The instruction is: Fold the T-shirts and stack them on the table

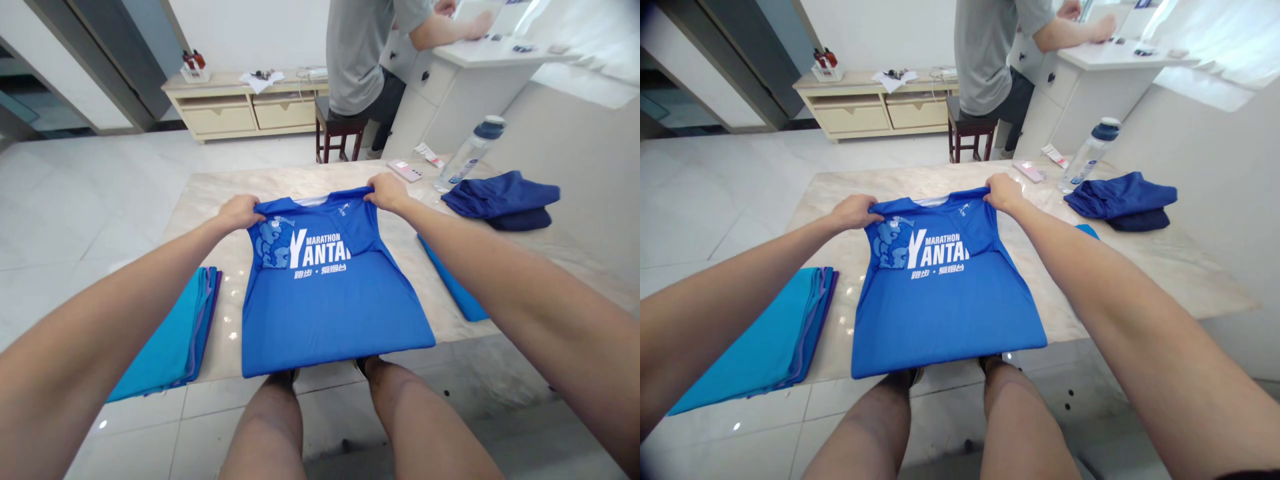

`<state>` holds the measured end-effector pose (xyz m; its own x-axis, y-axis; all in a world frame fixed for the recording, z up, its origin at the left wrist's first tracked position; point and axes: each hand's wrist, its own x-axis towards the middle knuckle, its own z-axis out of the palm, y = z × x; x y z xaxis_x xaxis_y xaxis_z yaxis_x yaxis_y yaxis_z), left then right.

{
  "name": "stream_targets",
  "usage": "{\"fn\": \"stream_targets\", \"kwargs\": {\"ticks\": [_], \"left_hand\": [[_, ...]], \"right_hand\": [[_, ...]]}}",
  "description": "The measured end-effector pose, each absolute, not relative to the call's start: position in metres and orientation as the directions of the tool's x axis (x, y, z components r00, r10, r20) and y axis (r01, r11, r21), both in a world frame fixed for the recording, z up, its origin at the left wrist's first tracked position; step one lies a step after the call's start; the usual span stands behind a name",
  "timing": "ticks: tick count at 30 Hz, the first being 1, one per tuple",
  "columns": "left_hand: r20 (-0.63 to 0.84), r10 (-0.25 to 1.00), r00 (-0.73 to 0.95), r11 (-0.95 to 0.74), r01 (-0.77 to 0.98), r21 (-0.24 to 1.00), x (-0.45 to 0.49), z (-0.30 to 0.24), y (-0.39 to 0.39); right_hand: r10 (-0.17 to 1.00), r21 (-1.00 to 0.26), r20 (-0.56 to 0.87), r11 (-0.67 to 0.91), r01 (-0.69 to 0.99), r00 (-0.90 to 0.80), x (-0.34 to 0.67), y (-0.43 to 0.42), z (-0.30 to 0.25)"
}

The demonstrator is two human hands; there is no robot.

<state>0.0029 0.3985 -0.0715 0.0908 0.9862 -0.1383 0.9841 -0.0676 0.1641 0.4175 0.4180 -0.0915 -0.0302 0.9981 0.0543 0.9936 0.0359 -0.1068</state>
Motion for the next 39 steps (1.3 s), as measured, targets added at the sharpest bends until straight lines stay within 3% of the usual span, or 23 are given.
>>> {"fn": "stream_targets", "kwargs": {"ticks": [6, 11, 16, 22, 30, 34, 39], "left_hand": [[0.262, 0.965, -0.030, -0.025, 0.978, 0.207, 0.017, -0.003, 0.399], [0.377, 0.920, 0.108, -0.162, 0.980, 0.115, 0.009, 0.009, 0.346], [0.277, 0.890, 0.361, -0.365, 0.930, -0.039, -0.016, -0.037, 0.261], [0.141, 0.837, 0.529, -0.529, 0.848, -0.040, -0.036, -0.085, 0.170], [-0.008, 0.799, 0.602, -0.602, 0.799, -0.001, -0.029, -0.098, 0.117], [-0.070, 0.792, 0.606, -0.599, 0.795, 0.096, -0.026, -0.111, 0.112], [-0.168, 0.831, 0.530, -0.455, 0.822, 0.342, -0.022, -0.133, 0.119]], "right_hand": [[0.922, -0.234, 0.387, 0.117, 0.965, -0.018, 0.408, 0.419, -0.040], [0.866, -0.248, 0.499, 0.187, 0.951, -0.040, 0.408, 0.359, -0.034], [0.873, -0.244, 0.455, 0.312, 0.918, -0.176, 0.425, 0.257, -0.089], [0.865, -0.242, 0.237, 0.494, 0.835, -0.443, 0.450, 0.160, -0.142], [0.770, -0.141, 0.112, 0.638, 0.757, -0.628, 0.466, 0.120, -0.144], [0.781, -0.162, 0.104, 0.624, 0.764, -0.616, 0.466, 0.113, -0.146], [0.841, -0.326, 0.074, 0.528, 0.784, -0.536, 0.443, 0.111, -0.154]]}}
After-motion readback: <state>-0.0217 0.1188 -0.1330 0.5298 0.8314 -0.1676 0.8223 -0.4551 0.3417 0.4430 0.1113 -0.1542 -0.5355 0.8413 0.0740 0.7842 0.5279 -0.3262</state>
